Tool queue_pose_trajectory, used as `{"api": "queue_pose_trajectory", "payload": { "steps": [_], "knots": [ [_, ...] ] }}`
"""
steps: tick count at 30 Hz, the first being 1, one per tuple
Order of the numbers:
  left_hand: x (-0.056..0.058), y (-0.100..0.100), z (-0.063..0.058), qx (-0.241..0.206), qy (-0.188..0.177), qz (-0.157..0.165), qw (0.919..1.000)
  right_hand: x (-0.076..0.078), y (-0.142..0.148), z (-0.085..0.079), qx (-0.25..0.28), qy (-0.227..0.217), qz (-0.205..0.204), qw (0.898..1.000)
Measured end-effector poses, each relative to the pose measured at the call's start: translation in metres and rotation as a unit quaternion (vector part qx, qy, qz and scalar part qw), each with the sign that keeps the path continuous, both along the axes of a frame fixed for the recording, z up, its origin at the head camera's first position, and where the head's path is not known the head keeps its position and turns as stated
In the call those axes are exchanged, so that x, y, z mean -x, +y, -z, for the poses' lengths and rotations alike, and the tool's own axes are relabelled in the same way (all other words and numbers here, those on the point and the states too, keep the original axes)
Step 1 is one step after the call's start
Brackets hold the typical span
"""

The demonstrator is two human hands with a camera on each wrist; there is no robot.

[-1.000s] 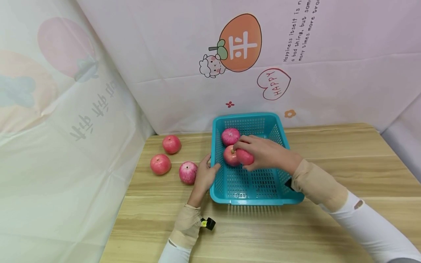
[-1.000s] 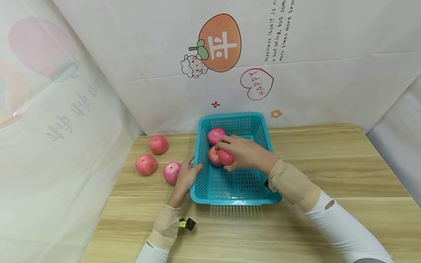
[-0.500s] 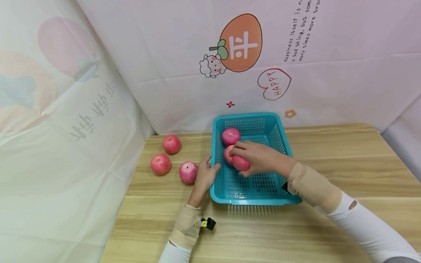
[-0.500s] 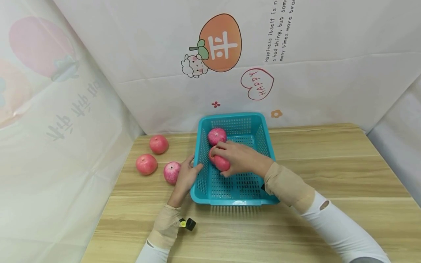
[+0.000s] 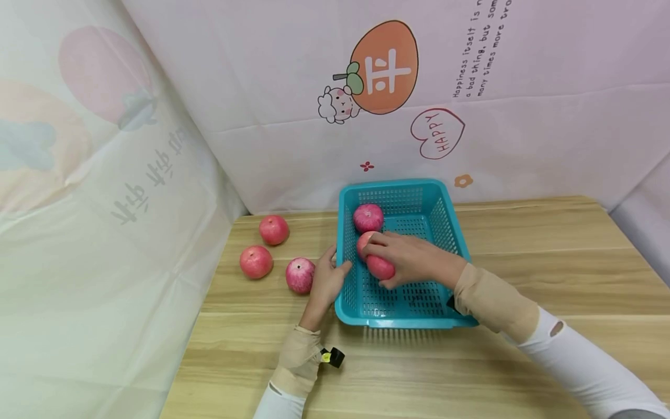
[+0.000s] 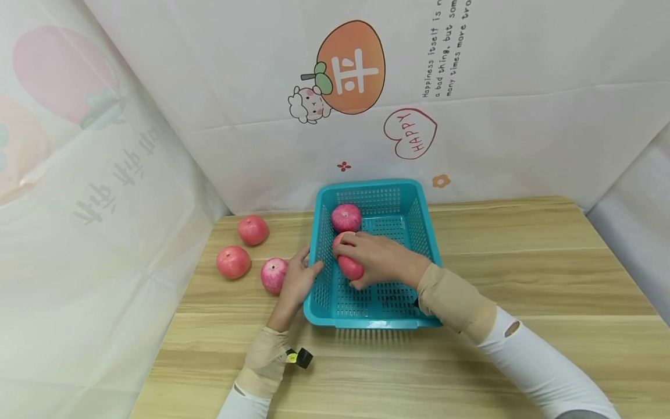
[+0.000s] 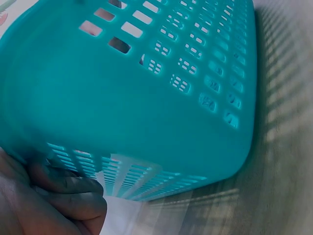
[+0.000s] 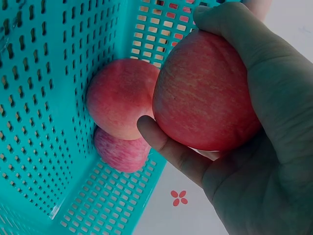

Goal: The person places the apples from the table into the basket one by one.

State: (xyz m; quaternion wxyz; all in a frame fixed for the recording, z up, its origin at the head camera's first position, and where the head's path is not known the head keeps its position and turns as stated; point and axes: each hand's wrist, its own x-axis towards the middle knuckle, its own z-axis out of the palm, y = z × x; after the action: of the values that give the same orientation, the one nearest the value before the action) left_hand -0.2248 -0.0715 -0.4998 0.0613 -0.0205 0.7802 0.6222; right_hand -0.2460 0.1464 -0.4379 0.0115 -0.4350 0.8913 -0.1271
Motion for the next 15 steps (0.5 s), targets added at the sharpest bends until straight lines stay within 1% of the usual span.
{"api": "queue_pose_trajectory", "payload": {
  "steps": [6,15],
  "knots": [
    [-0.0006,0.0008,-0.0002,0.001,-0.001,-0.003,1.0,-0.001,-0.0025,0.0038,0.003,0.0,-0.01,1.0],
    [-0.0006,0.0009,-0.0005,0.009,0.003,-0.003,0.9999,-0.0042,-0.0103,0.0087,-0.028,-0.01,-0.015,0.999]
  ]
}}
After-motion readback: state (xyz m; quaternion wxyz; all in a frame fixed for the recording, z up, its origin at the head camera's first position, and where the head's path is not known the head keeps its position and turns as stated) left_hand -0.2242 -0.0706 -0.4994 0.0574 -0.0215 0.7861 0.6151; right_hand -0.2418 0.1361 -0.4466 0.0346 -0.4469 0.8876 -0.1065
